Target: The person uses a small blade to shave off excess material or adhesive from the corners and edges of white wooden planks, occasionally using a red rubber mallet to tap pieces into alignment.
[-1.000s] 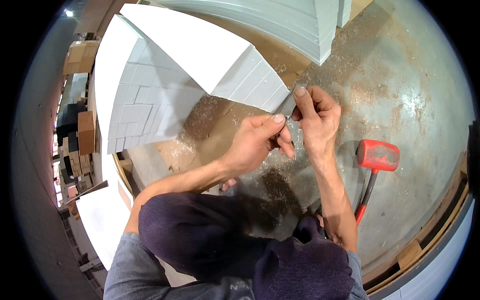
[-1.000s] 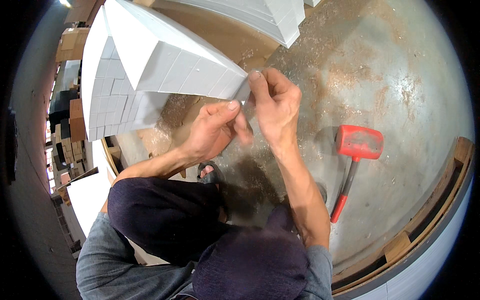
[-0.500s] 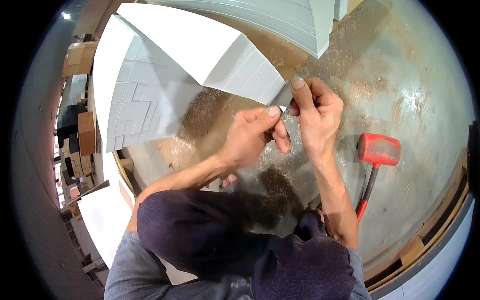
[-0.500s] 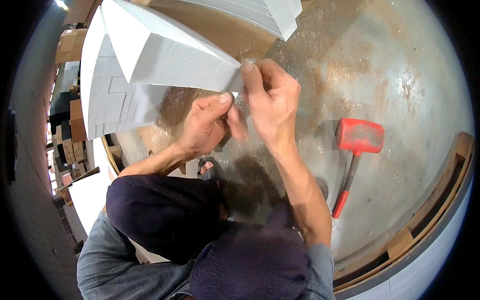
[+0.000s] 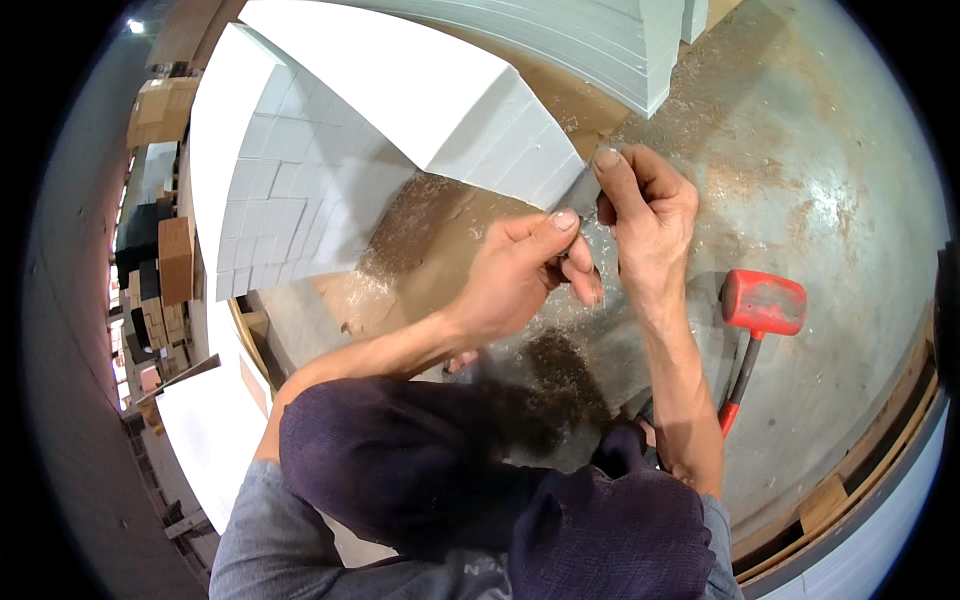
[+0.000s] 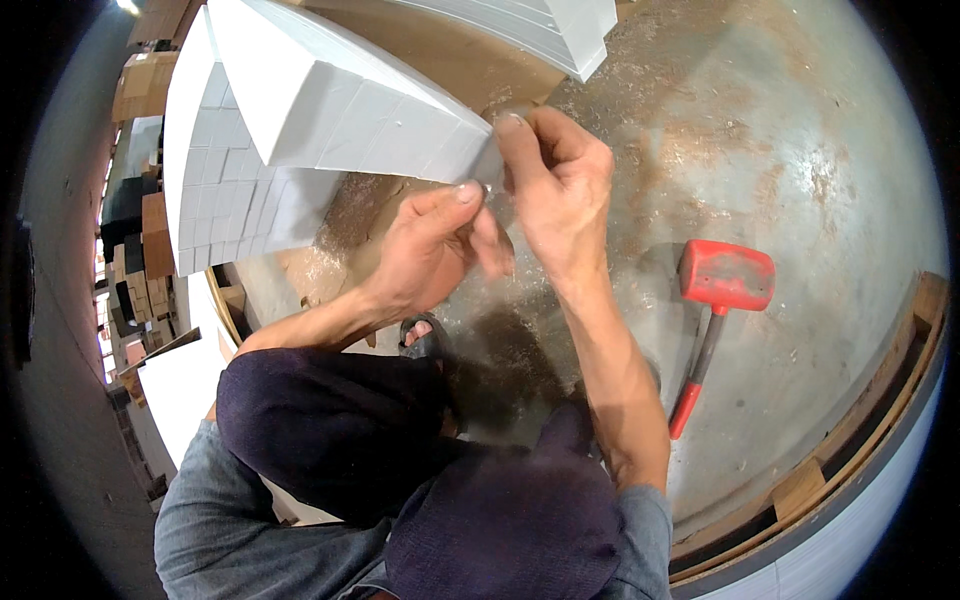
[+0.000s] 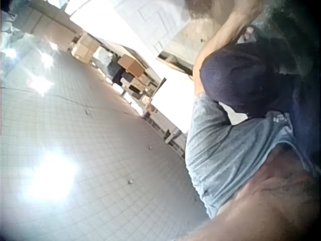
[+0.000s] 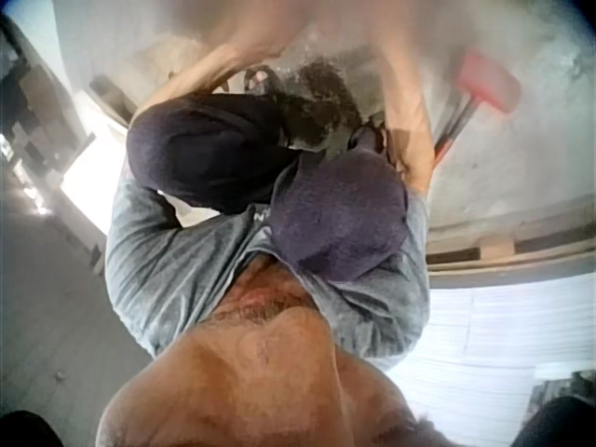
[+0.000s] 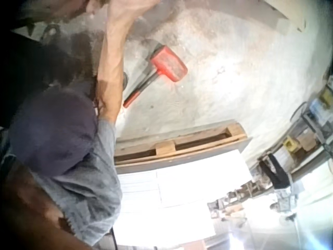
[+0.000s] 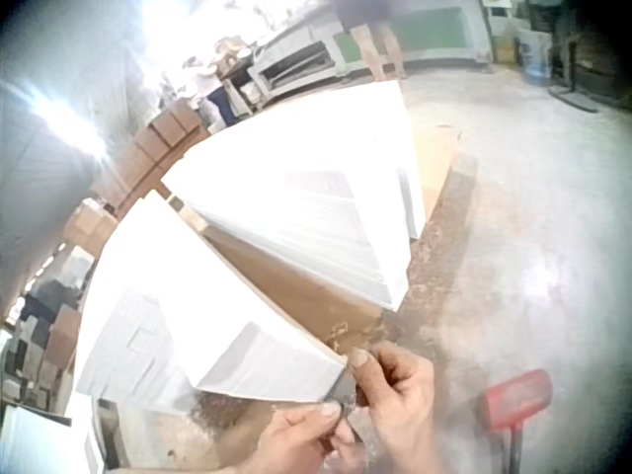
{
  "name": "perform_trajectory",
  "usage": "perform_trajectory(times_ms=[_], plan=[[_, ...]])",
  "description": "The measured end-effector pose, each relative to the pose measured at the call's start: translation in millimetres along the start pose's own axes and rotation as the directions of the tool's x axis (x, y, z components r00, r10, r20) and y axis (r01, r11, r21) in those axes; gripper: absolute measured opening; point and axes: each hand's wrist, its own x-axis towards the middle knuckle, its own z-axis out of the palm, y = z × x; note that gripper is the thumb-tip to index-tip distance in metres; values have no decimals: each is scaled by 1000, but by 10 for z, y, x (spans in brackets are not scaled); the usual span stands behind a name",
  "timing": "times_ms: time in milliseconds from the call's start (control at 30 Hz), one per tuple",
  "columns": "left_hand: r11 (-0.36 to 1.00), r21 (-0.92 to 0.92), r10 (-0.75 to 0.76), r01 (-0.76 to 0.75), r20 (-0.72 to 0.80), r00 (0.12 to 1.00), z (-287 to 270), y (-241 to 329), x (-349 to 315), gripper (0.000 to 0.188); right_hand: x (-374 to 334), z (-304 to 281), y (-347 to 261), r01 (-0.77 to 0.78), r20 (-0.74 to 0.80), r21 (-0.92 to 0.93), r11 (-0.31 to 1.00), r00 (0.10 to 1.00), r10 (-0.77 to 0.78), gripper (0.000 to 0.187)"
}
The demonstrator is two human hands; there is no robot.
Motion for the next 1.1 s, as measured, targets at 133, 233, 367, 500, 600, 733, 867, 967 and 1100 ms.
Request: perform_trajectory(times_ms=[133, 233, 367, 500, 600, 733, 867, 967, 1100], plan=[[999, 12, -34, 34, 1, 999, 61, -52, 24, 43, 10, -86, 162, -35, -27, -5, 999, 999, 35, 33], [998, 40, 46, -47, 33, 998, -12, -12, -25, 43, -9, 19, 28, 9, 10, 35, 999, 1000, -9, 32], [999, -25, 20, -20, -1, 1000, 29, -34, -15, 44, 28, 4, 55, -32, 10, 33, 999, 999, 31, 32], [1000, 21, 17, -17, -11, 1000, 60, -141, 43, 44, 14, -128, 242, -23, 0, 49, 999, 1000, 23, 29], [997, 57, 58, -58, -7, 998, -2, -111, -54, 44, -53, -16, 100, 6, 3, 8, 1000, 1000, -6, 29], [998, 35, 55, -54, -42, 998, -32, -87, -11, 44, -21, 47, 71, 22, -10, 52, 998, 1000, -22, 31], [993, 63, -89, 99, -145, 985, -66, -349, 138, 43, -23, -174, 634, -121, -56, 69, 990, 991, 125, 29], [995, 102, -17, 25, -72, 997, -44, -320, 100, 42, -84, -167, 501, -113, -79, 42, 993, 990, 116, 28], [989, 129, 74, -70, -25, 997, -19, -107, 14, 44, -48, -8, 132, 21, -5, 77, 997, 1000, -20, 29]])
